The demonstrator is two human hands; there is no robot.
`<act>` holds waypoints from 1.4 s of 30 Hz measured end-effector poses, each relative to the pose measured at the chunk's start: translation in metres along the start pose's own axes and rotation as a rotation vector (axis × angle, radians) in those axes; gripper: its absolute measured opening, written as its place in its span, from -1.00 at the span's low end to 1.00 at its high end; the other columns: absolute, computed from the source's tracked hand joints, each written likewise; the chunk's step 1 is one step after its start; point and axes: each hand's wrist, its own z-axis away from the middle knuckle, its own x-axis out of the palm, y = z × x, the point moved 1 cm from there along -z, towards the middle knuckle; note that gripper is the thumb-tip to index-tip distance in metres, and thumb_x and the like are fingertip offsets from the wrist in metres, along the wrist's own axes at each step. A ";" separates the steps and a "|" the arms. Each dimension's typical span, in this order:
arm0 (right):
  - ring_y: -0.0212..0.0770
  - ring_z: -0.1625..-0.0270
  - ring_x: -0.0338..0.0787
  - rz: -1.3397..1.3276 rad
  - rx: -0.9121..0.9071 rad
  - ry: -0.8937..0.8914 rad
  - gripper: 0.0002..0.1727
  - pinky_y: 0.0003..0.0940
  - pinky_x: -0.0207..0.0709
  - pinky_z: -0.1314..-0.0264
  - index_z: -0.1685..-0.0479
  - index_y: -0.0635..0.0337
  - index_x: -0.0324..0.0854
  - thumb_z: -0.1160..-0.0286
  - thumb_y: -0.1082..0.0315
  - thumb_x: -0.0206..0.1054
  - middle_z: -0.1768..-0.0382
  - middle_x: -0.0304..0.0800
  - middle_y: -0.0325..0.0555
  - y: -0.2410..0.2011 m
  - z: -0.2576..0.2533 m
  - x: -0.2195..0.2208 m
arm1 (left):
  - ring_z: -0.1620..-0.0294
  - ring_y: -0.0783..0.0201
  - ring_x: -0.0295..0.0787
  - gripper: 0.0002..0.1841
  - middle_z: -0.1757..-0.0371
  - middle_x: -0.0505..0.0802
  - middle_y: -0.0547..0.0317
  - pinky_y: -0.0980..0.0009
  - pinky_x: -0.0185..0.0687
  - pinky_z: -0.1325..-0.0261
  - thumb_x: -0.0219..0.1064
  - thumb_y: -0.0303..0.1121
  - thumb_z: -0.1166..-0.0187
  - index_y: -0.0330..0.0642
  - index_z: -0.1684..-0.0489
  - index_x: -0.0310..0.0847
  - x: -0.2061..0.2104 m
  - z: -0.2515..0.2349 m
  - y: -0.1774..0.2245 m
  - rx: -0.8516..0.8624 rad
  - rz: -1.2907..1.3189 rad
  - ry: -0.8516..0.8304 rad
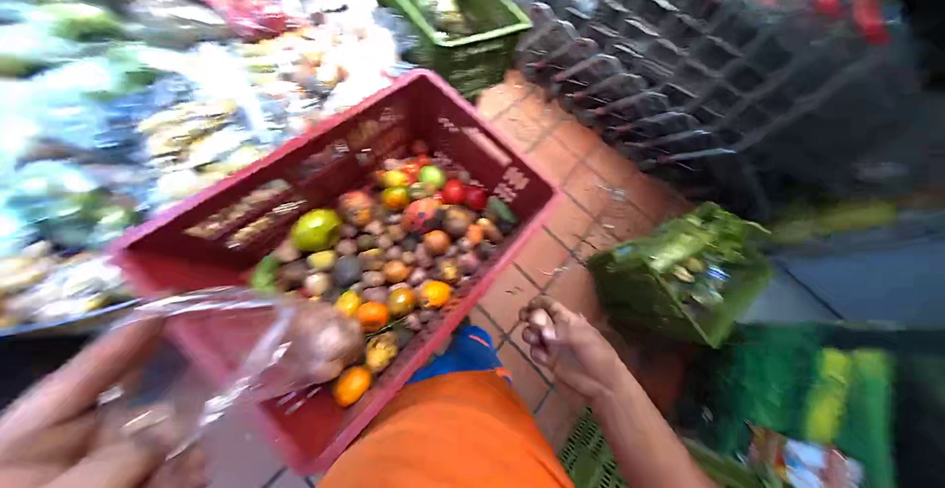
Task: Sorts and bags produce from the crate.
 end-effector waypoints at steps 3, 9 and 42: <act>-0.51 0.48 0.70 0.289 -0.385 -0.433 -0.68 -0.57 0.65 0.51 -0.04 -0.11 0.76 -0.43 -0.02 0.53 0.24 0.81 -0.32 -0.071 -0.035 0.118 | 0.74 0.42 0.59 -0.12 -0.14 0.85 0.10 0.51 0.59 0.73 0.19 -0.69 -0.24 0.08 -0.77 0.30 0.004 -0.001 -0.018 0.008 0.051 0.139; -0.26 0.48 0.77 0.747 -0.273 -0.538 -0.57 -0.33 0.69 0.58 -0.21 0.19 0.71 -0.29 0.38 0.53 0.13 0.89 -0.07 -0.073 -0.064 0.240 | 0.72 0.30 0.61 -0.11 0.05 0.87 0.06 0.41 0.62 0.72 0.31 -0.58 -0.23 0.30 -0.76 0.36 0.037 0.008 -0.025 0.016 0.011 0.178; 0.25 -0.04 0.83 2.138 0.309 -0.461 -0.50 0.38 0.61 -0.14 0.11 0.31 0.77 -0.39 -0.03 0.49 0.08 0.84 0.26 -0.096 -0.457 0.048 | 0.62 0.52 0.59 -0.06 -0.80 0.35 0.13 0.53 0.62 0.62 0.00 -0.82 -0.20 -0.25 -0.86 -0.01 0.134 0.013 -0.021 -0.004 0.104 0.880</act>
